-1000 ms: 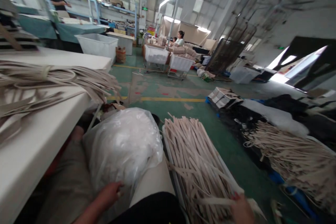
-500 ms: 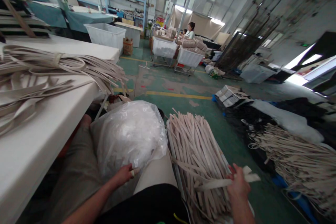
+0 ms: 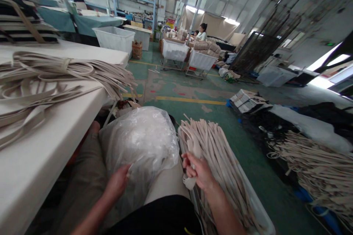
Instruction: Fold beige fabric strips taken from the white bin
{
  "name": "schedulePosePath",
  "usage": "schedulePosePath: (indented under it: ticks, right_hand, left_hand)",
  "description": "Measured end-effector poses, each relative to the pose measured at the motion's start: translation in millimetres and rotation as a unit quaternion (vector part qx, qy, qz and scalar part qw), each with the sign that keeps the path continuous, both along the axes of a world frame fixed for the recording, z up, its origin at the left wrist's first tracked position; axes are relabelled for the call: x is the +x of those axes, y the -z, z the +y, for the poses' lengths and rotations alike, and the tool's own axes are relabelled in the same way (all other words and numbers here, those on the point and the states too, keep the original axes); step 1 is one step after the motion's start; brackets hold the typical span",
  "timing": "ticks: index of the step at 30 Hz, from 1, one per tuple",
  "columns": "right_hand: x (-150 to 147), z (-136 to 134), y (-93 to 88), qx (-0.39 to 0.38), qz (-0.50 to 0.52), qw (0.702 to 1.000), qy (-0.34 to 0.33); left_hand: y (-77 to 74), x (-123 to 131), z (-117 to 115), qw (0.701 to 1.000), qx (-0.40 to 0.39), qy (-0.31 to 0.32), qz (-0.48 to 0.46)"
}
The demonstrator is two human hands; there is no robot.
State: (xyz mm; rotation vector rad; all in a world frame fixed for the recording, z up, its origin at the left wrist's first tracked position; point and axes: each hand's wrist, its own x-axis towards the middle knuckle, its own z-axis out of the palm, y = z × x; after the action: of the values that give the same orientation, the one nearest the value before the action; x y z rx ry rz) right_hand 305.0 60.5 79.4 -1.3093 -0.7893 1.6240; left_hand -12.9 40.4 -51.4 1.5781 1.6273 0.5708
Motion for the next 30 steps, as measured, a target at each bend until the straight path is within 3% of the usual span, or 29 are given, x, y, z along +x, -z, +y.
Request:
schedulePosePath:
  ticks: [4,8,15,23,30]
  right_hand:
    - [-53.6,-4.2,16.5,-0.023,-0.019,0.99,-0.134]
    - [-91.6,-9.0,25.4,-0.022,-0.015,0.98,-0.199]
    - [-121.8,-9.5,26.5,-0.064,-0.014,0.959,-0.277]
    - [-131.8,-9.4,28.3,-0.078,-0.049,0.968,-0.235]
    - [-111.0,14.7,-3.1,0.044,-0.067,0.988,-0.135]
  left_hand:
    - [-36.9,-9.3,-5.8,0.992,0.107,-0.02,0.059]
    - [-64.6,-17.3,-18.6,0.97,0.221,0.01,0.105]
    - [-83.0,-22.3,-37.0,0.922,0.345,0.108,0.141]
    - [-86.8,-11.2,-44.5,0.873,0.421,0.191,0.157]
    - [-97.4,-4.9,-62.8,0.924,0.357,0.119,0.072]
